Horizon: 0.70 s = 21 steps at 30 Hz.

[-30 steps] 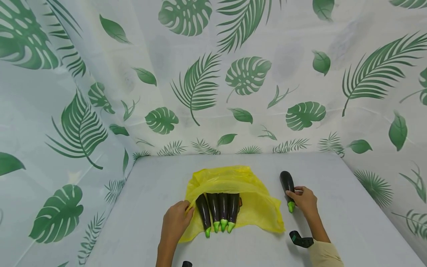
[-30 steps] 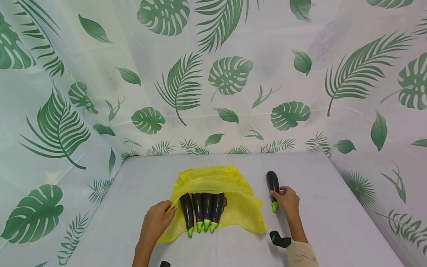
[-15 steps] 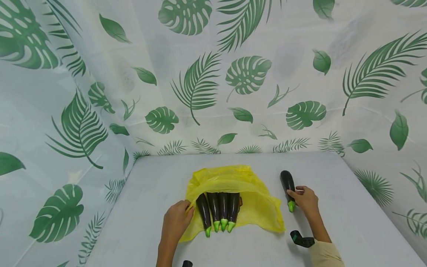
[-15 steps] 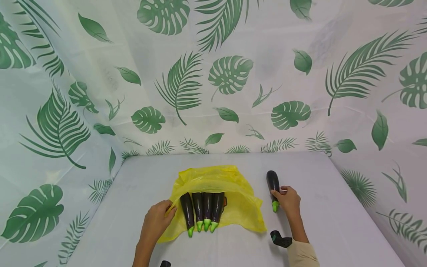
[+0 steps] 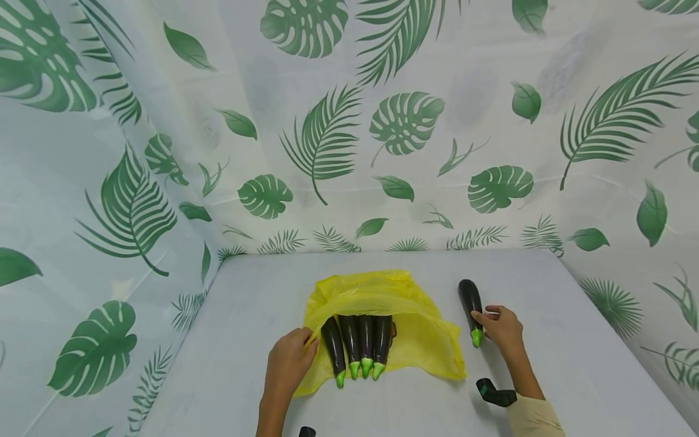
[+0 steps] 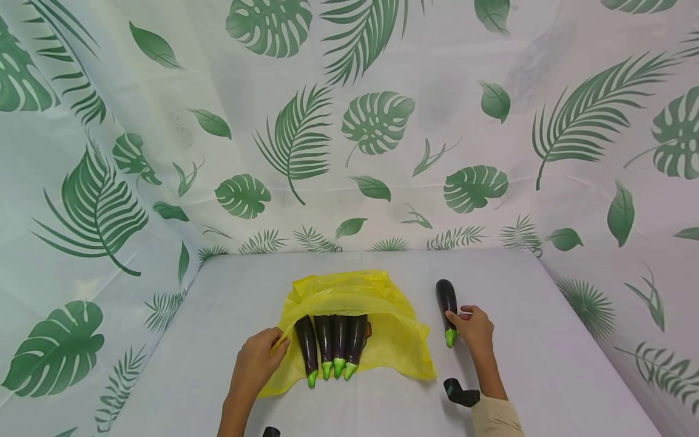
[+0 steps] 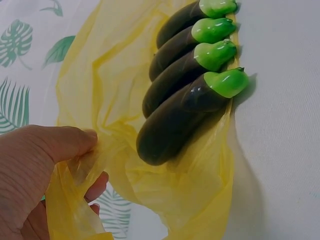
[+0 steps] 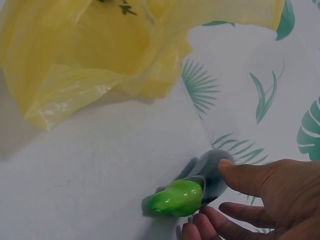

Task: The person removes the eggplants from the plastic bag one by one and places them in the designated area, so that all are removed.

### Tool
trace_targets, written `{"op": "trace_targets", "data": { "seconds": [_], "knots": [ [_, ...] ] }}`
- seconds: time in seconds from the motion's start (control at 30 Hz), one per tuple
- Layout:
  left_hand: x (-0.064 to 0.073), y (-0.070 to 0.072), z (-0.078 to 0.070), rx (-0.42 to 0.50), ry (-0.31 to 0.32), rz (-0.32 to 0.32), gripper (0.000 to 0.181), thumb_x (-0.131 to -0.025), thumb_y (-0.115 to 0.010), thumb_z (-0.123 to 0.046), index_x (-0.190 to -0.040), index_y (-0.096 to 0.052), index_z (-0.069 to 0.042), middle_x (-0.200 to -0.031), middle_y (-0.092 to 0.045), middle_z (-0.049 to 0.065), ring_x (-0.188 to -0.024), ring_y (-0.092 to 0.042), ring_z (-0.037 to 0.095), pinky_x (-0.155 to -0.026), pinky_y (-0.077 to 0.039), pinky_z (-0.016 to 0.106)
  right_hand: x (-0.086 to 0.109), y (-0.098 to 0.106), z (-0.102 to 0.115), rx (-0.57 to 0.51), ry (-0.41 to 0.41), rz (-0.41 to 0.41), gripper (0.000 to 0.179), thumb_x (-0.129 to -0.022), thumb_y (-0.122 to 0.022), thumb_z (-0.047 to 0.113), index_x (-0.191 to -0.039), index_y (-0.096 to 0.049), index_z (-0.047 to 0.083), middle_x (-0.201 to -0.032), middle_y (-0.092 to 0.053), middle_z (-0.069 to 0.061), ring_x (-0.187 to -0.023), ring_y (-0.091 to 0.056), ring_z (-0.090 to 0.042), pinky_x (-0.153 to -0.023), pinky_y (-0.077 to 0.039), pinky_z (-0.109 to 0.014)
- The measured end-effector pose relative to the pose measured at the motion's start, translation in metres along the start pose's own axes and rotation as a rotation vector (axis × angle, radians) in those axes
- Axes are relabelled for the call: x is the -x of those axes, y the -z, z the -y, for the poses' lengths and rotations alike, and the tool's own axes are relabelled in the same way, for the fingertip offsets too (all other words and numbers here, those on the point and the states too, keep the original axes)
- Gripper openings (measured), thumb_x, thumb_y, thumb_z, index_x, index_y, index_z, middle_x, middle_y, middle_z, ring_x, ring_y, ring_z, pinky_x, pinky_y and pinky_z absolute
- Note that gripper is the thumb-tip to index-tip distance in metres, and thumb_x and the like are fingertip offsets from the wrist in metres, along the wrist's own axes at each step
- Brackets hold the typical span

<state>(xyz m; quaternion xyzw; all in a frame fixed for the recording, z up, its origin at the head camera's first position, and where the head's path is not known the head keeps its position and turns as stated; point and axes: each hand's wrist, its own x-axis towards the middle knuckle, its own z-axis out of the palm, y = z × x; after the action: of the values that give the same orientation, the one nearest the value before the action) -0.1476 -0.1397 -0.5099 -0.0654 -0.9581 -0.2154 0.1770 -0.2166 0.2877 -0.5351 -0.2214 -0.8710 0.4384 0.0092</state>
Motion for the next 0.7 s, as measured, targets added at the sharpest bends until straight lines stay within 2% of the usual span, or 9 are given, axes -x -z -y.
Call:
{"op": "trace_targets", "data": {
  "seconds": [0.1,0.27,0.33,0.4,0.5,0.57,0.6,0.7],
  "knots": [
    [0.0,-0.001,0.0,0.007,0.002,0.001,0.019,-0.084,-0.077,-0.023,-0.076,-0.06,-0.016,-0.064,-0.05,-0.009,-0.055,-0.036,0.004,-0.051,-0.032,0.019,-0.007,-0.001,-0.007,0.009,-0.01,0.001,0.065,-0.091,-0.067,0.034,-0.134,-0.046,-0.009,-0.126,-0.054,-0.033,-0.097,-0.063,-0.039,-0.063,-0.056,-0.031],
    [0.001,-0.001,-0.001,0.019,0.0,0.004,0.02,-0.085,-0.076,-0.021,-0.075,-0.059,-0.017,-0.064,-0.05,-0.009,-0.055,-0.036,0.004,-0.051,-0.032,0.018,-0.041,-0.005,-0.043,0.055,0.083,-0.048,0.081,-0.086,-0.064,0.06,-0.137,-0.048,-0.001,-0.125,-0.059,-0.028,-0.093,-0.066,-0.033,-0.058,-0.051,-0.028],
    [0.001,0.0,-0.001,0.021,-0.001,0.003,0.021,-0.085,-0.076,-0.021,-0.075,-0.059,-0.016,-0.063,-0.049,-0.009,-0.054,-0.036,0.004,-0.05,-0.032,0.018,-0.045,-0.002,-0.043,0.051,0.111,-0.075,0.08,-0.085,-0.062,0.063,-0.136,-0.05,0.002,-0.124,-0.061,-0.024,-0.096,-0.066,-0.032,-0.056,-0.051,-0.03],
    [0.001,0.0,-0.002,0.019,0.0,0.002,0.021,-0.085,-0.077,-0.021,-0.075,-0.059,-0.016,-0.063,-0.048,-0.009,-0.054,-0.035,0.004,-0.05,-0.032,0.018,-0.033,0.007,-0.026,0.011,0.126,-0.079,0.078,-0.086,-0.063,0.061,-0.137,-0.05,0.002,-0.124,-0.06,-0.024,-0.1,-0.064,-0.034,-0.059,-0.053,-0.037],
    [0.0,0.0,-0.002,0.019,0.003,0.003,0.021,-0.085,-0.077,-0.021,-0.075,-0.058,-0.016,-0.063,-0.046,-0.009,-0.054,-0.035,0.004,-0.05,-0.031,0.019,0.002,0.024,0.015,-0.023,0.161,-0.084,0.069,-0.09,-0.063,0.052,-0.135,-0.051,0.002,-0.123,-0.06,-0.023,-0.107,-0.061,-0.036,-0.067,-0.057,-0.036],
    [-0.001,0.0,-0.003,0.019,0.004,0.004,0.022,-0.085,-0.076,-0.021,-0.075,-0.058,-0.016,-0.062,-0.045,-0.009,-0.054,-0.034,0.004,-0.05,-0.031,0.019,0.024,0.034,0.039,-0.039,0.221,-0.073,0.066,-0.093,-0.062,0.048,-0.135,-0.051,-0.001,-0.123,-0.06,-0.025,-0.108,-0.06,-0.037,-0.073,-0.057,-0.03],
    [-0.001,0.0,-0.003,0.019,0.005,0.004,0.022,-0.085,-0.076,-0.021,-0.074,-0.057,-0.016,-0.062,-0.044,-0.009,-0.054,-0.034,0.004,-0.05,-0.031,0.019,0.034,0.039,0.049,-0.049,0.249,-0.062,0.063,-0.094,-0.061,0.045,-0.135,-0.051,-0.001,-0.124,-0.06,-0.026,-0.109,-0.06,-0.038,-0.075,-0.055,-0.023],
    [-0.001,-0.001,-0.003,0.018,0.007,0.005,0.023,-0.085,-0.076,-0.022,-0.074,-0.056,-0.017,-0.061,-0.042,-0.009,-0.054,-0.033,0.004,-0.05,-0.03,0.019,0.053,0.045,0.067,-0.055,0.336,-0.055,0.057,-0.096,-0.06,0.04,-0.134,-0.053,-0.001,-0.124,-0.061,-0.025,-0.108,-0.062,-0.034,-0.07,-0.05,-0.01]
  ]
}}
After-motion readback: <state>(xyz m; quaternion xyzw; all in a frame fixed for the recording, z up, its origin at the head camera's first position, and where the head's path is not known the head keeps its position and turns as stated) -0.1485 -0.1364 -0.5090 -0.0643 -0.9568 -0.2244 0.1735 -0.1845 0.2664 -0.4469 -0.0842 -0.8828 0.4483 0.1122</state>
